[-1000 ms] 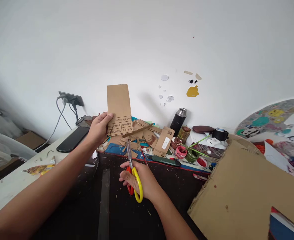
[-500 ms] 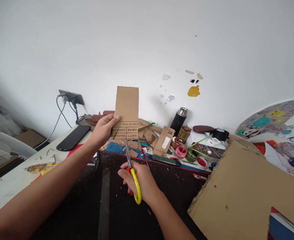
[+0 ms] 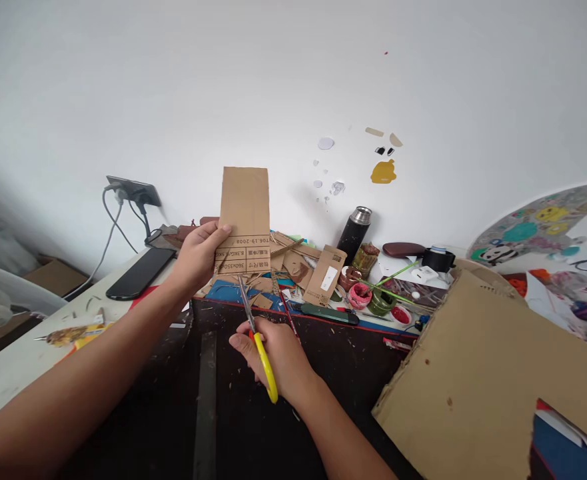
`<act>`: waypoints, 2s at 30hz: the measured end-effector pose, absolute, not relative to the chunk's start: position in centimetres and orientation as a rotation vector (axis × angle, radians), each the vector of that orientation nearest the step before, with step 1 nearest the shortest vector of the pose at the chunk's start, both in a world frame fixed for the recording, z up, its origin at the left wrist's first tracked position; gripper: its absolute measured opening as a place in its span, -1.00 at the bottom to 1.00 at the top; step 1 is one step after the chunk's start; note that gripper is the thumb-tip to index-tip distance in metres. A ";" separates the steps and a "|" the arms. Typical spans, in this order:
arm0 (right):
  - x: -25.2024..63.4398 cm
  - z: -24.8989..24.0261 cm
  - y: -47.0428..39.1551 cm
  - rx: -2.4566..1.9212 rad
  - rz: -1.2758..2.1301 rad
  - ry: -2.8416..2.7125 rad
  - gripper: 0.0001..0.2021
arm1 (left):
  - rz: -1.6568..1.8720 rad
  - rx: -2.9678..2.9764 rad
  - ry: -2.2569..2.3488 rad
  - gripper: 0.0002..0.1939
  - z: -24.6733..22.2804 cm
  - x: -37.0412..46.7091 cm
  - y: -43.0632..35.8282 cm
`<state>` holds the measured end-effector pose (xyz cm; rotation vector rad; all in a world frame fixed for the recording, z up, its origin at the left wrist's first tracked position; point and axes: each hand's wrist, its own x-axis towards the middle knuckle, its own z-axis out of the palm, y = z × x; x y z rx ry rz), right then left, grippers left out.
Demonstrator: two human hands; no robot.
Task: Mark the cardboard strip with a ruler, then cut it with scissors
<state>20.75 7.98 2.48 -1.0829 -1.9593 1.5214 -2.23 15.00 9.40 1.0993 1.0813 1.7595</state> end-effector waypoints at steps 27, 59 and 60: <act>20.6 1.9 8.2 -1.017 1.553 -1.821 -0.40 | 1.701 1.254 1.118 -0.52 9.8 -1.1 14.1; 20.6 1.8 8.2 -1.008 1.548 -1.811 -0.40 | 1.708 1.293 1.095 -0.58 9.5 -1.1 14.3; 20.6 1.8 8.2 -1.011 1.548 -1.809 -0.40 | 1.709 1.293 1.089 -0.57 9.5 -1.1 14.3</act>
